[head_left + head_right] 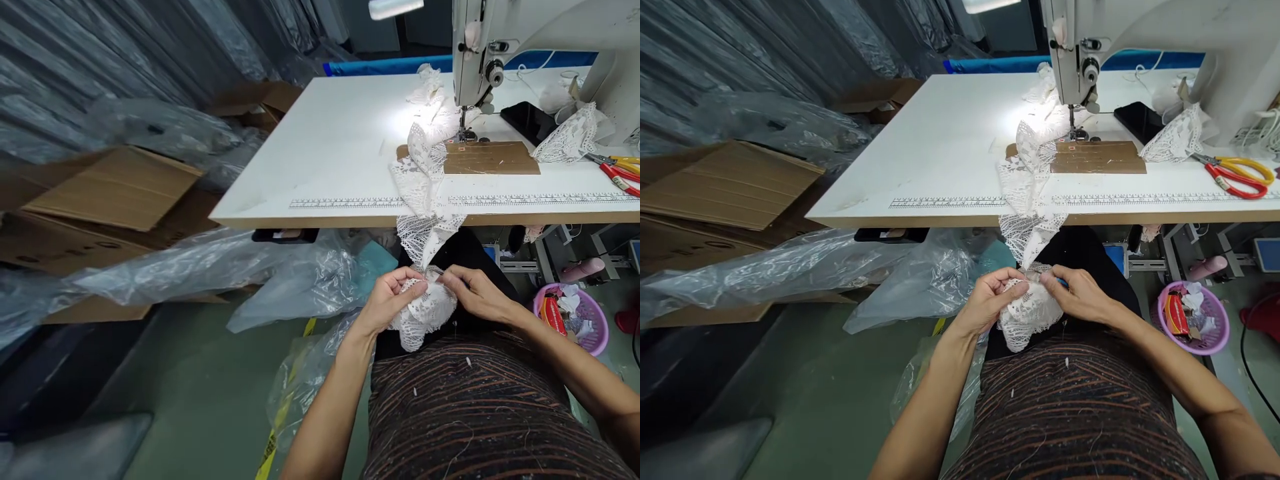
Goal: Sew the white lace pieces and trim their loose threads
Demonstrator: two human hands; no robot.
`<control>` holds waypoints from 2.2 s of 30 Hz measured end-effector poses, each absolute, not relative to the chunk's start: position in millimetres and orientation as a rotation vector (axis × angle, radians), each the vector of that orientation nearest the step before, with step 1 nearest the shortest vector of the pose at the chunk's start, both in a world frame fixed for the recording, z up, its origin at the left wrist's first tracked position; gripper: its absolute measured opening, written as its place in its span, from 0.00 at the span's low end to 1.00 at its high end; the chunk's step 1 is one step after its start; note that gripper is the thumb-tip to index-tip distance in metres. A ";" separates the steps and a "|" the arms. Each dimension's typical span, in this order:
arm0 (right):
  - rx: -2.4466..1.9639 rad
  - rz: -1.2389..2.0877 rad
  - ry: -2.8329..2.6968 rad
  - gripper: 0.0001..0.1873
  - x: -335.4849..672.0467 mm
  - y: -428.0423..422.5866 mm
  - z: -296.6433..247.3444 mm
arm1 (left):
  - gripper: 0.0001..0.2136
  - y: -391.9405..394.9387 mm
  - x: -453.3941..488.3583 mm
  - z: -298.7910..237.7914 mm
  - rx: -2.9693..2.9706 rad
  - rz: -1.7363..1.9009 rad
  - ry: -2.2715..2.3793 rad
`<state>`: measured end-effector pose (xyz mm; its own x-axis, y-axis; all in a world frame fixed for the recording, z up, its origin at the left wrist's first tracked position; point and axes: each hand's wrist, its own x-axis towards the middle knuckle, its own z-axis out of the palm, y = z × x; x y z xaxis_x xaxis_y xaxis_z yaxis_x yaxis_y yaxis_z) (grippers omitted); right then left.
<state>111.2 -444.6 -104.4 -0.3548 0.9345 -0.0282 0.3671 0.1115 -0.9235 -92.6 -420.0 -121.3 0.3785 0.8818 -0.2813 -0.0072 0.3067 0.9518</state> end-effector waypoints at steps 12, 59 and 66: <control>-1.316 1.036 -2.011 0.26 95.2 -418.7 -106.0 | 0.18 -419.2 -99.1 -111.6 1.295 0.790 1.100; -1.102 1.230 -1.572 0.09 100.1 -468.9 -96.8 | 0.16 -412.9 -80.9 -88.6 1.768 0.907 0.849; -1.213 1.238 -1.577 0.26 108.8 -454.9 -105.2 | 0.16 -419.1 -86.8 -99.4 1.539 0.826 0.977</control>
